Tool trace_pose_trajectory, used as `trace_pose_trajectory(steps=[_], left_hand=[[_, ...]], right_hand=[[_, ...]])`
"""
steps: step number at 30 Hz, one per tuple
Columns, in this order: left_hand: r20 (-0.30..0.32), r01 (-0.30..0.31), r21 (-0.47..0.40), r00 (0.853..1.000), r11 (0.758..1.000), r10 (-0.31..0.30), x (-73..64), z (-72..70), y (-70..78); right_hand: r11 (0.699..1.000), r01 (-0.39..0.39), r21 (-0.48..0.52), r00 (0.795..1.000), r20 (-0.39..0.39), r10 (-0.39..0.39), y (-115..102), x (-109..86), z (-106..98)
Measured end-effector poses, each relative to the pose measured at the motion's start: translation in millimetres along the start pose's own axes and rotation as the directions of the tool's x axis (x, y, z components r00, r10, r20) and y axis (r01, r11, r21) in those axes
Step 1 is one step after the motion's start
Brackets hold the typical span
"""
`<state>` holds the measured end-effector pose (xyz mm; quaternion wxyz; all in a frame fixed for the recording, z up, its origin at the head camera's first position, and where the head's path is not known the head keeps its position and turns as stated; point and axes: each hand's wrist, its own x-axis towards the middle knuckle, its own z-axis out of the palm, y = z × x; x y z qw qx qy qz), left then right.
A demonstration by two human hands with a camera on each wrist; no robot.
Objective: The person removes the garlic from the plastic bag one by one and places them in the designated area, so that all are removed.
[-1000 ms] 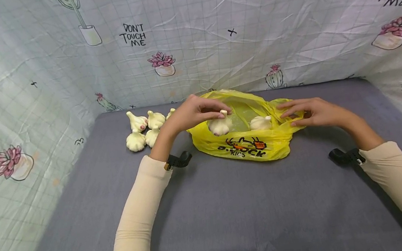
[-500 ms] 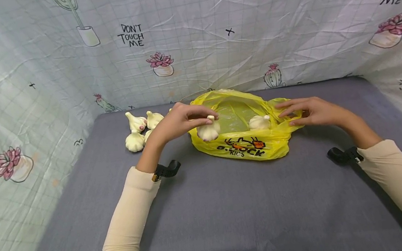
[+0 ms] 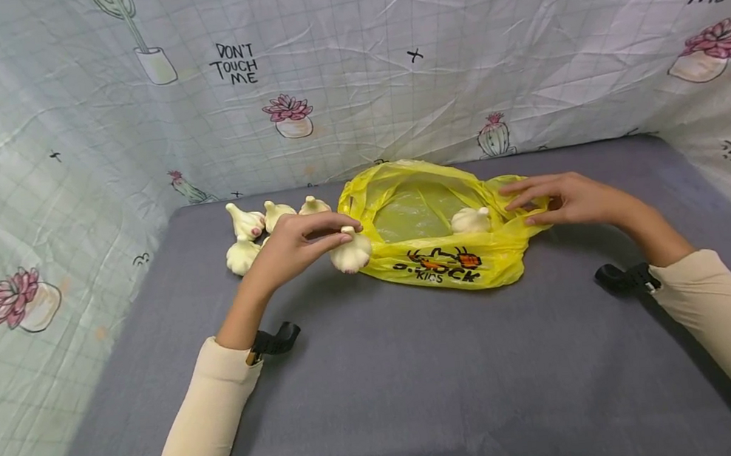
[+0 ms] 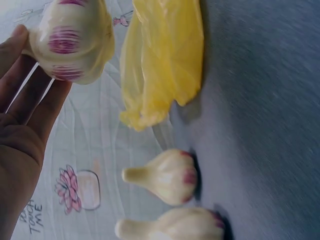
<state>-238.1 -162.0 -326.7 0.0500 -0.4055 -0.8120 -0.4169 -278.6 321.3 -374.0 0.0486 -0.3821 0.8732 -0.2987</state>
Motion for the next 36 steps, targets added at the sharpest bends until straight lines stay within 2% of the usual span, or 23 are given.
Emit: trace_pose_trajectory(steps=[3, 6, 14, 20, 27, 36], left_hand=[[-0.03, 0.034, -0.041, 0.999, 0.999, -0.035, -9.0, -2.9, -1.9], [-0.067, 0.065, -0.046, 0.995, 0.997, -0.067, -15.2, -6.2, -3.4], [-0.148, 0.116, 0.038, 0.983, 0.993, -0.109, -26.2, -14.4, -10.1], [-0.148, 0.124, 0.053, 0.982, 0.991, -0.115, -34.4, -22.5, -19.2], [-0.156, 0.165, 0.015, 0.975, 0.986, -0.161, -41.1, -27.8, -30.9], [-0.149, 0.186, 0.039, 0.973, 0.982, -0.178, -43.5, -30.7, -35.8]], right_hand=[[1.0, 0.0, 0.008, 1.0, 0.004, 0.0, -1, 1.3, 1], [1.0, 0.003, 0.003, 1.0, 0.002, -0.003, -2, 2.3, 1], [1.0, 0.005, -0.006, 1.0, 0.0, -0.005, -3, 2.6, 0], [1.0, 0.025, 0.001, 1.0, 0.007, -0.025, -1, 2.8, 2], [0.999, 0.036, -0.006, 0.999, -0.001, -0.036, 0, 2.6, 2], [0.999, 0.047, -0.005, 0.999, 0.005, -0.047, 0, 3.4, 2]])
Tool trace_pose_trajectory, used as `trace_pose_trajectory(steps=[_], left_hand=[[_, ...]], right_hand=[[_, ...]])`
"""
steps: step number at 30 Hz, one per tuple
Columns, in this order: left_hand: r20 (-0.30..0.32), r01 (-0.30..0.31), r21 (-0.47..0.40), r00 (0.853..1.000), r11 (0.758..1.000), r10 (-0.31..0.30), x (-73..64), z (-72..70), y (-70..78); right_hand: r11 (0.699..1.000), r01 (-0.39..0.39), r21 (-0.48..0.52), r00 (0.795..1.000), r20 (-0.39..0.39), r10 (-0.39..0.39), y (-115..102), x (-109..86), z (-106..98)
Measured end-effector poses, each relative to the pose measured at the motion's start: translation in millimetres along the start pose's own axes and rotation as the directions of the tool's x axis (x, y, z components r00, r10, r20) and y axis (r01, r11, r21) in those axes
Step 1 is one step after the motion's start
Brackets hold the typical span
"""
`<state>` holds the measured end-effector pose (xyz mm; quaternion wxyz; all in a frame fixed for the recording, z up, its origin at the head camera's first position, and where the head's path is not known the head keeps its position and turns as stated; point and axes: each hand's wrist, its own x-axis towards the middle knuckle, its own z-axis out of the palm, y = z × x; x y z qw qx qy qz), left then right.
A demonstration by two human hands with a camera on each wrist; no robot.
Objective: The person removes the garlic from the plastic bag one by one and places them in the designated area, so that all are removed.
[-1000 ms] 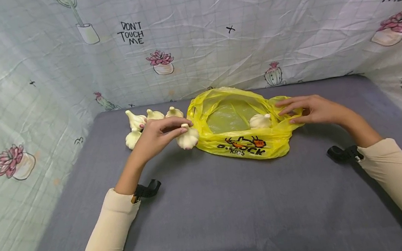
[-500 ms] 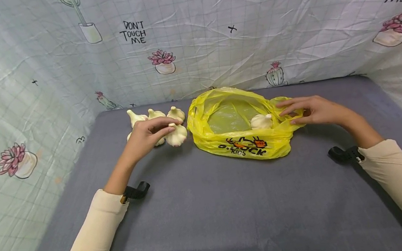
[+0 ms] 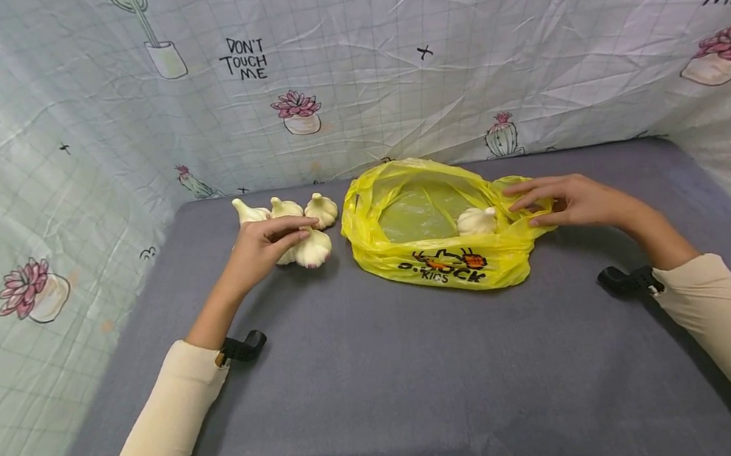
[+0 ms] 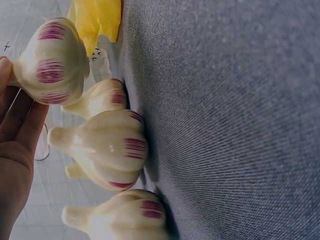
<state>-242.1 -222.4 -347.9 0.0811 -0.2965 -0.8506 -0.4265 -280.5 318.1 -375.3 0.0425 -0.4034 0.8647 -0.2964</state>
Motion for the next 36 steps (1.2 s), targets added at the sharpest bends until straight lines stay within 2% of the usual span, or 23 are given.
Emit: trace_pose_trajectory(steps=[9, 22, 28, 32, 36], left_hand=[[-0.011, 0.026, -0.001, 1.0, 1.0, -0.026, 3.2, -0.5, -5.7], [-0.018, 0.02, 0.052, 1.0, 0.998, -0.019, 11.0, -2.6, -9.9], [-0.018, 0.002, 0.022, 1.0, 1.0, -0.002, 15.8, -3.9, -10.5], [-0.008, 0.004, 0.005, 1.0, 1.0, -0.004, 17.9, -6.6, -10.3], [0.019, 0.01, 0.034, 1.0, 0.999, -0.011, 21.1, -8.7, -9.3]], right_hand=[[1.0, -0.015, 0.003, 1.0, -0.005, 0.015, -1, -0.5, -1], [0.999, -0.042, 0.019, 0.999, 0.004, 0.042, -4, 0.8, 0], [0.999, -0.038, 0.033, 0.999, 0.005, 0.037, -2, 1.7, 0], [0.999, -0.047, 0.027, 0.999, 0.009, 0.046, -1, 2.8, 0], [0.998, -0.052, 0.022, 0.999, 0.015, 0.051, -1, 3.5, 0]])
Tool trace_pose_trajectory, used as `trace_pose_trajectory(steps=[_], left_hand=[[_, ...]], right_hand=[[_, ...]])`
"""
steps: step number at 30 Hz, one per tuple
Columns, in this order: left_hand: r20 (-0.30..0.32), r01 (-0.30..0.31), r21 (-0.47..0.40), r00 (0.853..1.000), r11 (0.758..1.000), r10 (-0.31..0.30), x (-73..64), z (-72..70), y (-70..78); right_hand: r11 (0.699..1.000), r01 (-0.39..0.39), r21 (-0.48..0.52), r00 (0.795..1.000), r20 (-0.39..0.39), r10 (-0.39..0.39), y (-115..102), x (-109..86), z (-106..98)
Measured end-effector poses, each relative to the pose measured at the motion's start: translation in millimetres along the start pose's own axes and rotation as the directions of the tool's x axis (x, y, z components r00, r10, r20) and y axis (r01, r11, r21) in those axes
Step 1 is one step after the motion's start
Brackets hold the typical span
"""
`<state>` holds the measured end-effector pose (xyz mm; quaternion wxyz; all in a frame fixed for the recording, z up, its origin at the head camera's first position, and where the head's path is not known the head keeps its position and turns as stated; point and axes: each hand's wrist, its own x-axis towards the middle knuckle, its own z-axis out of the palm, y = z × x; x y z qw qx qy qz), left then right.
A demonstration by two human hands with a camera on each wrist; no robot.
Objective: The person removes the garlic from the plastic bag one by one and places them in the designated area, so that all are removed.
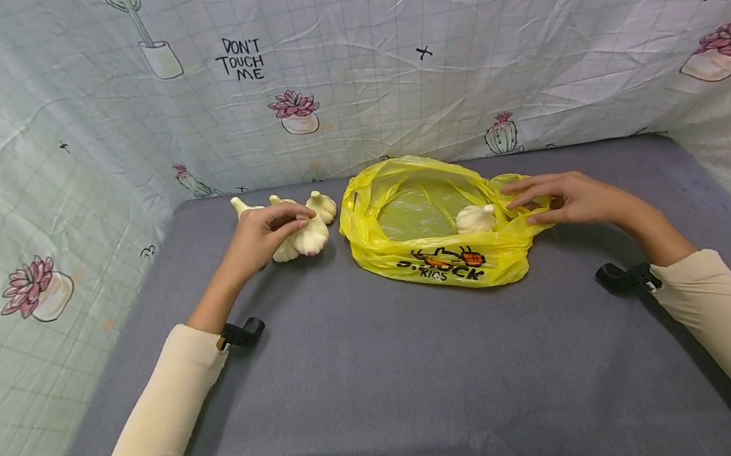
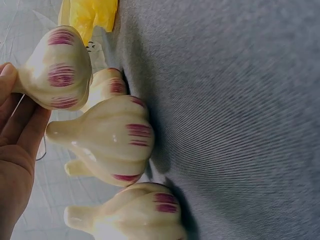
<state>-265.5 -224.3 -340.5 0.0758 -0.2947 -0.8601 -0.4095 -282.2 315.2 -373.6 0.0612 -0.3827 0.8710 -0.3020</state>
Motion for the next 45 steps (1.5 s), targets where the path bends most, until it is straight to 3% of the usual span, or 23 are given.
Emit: trace_pose_trajectory(steps=[6, 14, 27, 45], left_hand=[[0.059, -0.036, 0.058, 0.998, 0.998, 0.032, 8.1, -3.2, 0.4], [0.189, -0.102, 0.116, 0.979, 0.988, 0.079, 23.3, -8.7, -4.3], [0.157, 0.015, 0.13, 0.987, 0.991, -0.035, 29.4, -1.6, -11.1], [0.285, 0.034, 0.209, 0.954, 0.977, -0.094, 32.2, -0.5, -13.3]], right_hand=[[1.0, 0.004, 0.0, 1.0, -0.002, -0.004, 0, 0.1, 0], [1.0, 0.011, 0.0, 1.0, -0.007, -0.011, 0, -0.7, 2], [1.0, 0.012, -0.002, 1.0, -0.003, -0.012, 2, -1.9, 3], [1.0, 0.02, 0.008, 1.0, 0.0, -0.02, 5, -1.5, 3]])
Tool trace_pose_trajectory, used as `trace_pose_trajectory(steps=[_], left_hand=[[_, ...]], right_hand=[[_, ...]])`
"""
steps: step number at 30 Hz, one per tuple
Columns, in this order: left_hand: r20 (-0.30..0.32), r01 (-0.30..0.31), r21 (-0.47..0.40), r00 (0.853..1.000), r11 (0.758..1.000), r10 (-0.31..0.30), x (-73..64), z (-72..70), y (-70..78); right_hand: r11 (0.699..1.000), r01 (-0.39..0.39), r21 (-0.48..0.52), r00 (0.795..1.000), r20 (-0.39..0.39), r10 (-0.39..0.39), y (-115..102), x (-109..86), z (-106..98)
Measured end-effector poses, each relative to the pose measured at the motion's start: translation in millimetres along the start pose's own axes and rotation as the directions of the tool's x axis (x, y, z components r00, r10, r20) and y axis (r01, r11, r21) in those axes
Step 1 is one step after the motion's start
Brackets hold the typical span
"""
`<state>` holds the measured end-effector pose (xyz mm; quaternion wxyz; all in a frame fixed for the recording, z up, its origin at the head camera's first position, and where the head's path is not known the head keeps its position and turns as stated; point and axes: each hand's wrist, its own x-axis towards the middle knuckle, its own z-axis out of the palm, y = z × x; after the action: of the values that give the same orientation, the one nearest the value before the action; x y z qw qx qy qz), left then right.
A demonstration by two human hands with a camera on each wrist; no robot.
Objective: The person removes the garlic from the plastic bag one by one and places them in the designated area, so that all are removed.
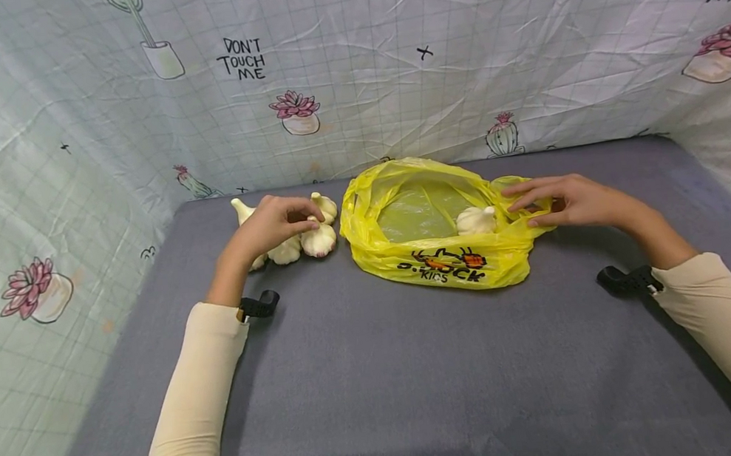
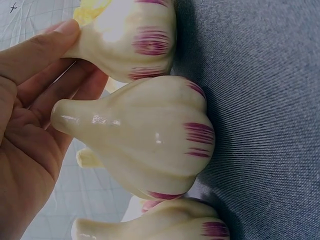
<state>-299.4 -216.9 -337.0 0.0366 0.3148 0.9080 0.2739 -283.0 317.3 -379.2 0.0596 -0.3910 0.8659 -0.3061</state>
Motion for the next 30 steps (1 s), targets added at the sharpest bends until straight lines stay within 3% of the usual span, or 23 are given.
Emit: trace_pose_trajectory(steps=[9, 15, 20, 30], left_hand=[[0.028, 0.017, -0.009, 0.999, 1.0, -0.016, -1.2, -3.9, 9.0], [-0.005, -0.07, 0.023, 0.998, 0.997, 0.07, 2.1, -5.6, 26.8], [-0.054, -0.125, 0.0, 0.991, 0.992, 0.125, 5.5, -3.0, 43.8], [-0.046, -0.243, -0.012, 0.969, 0.97, 0.243, 17.8, 1.7, 79.0]], right_hand=[[1.0, 0.004, -0.002, 1.0, 0.003, -0.004, -3, 1.7, -1], [1.0, 0.002, -0.005, 1.0, 0.004, -0.002, -5, 2.5, -3], [1.0, 0.006, -0.014, 1.0, 0.0, -0.006, -4, 3.1, -4], [1.0, 0.009, -0.005, 1.0, 0.009, -0.009, -3, 4.6, -4]])
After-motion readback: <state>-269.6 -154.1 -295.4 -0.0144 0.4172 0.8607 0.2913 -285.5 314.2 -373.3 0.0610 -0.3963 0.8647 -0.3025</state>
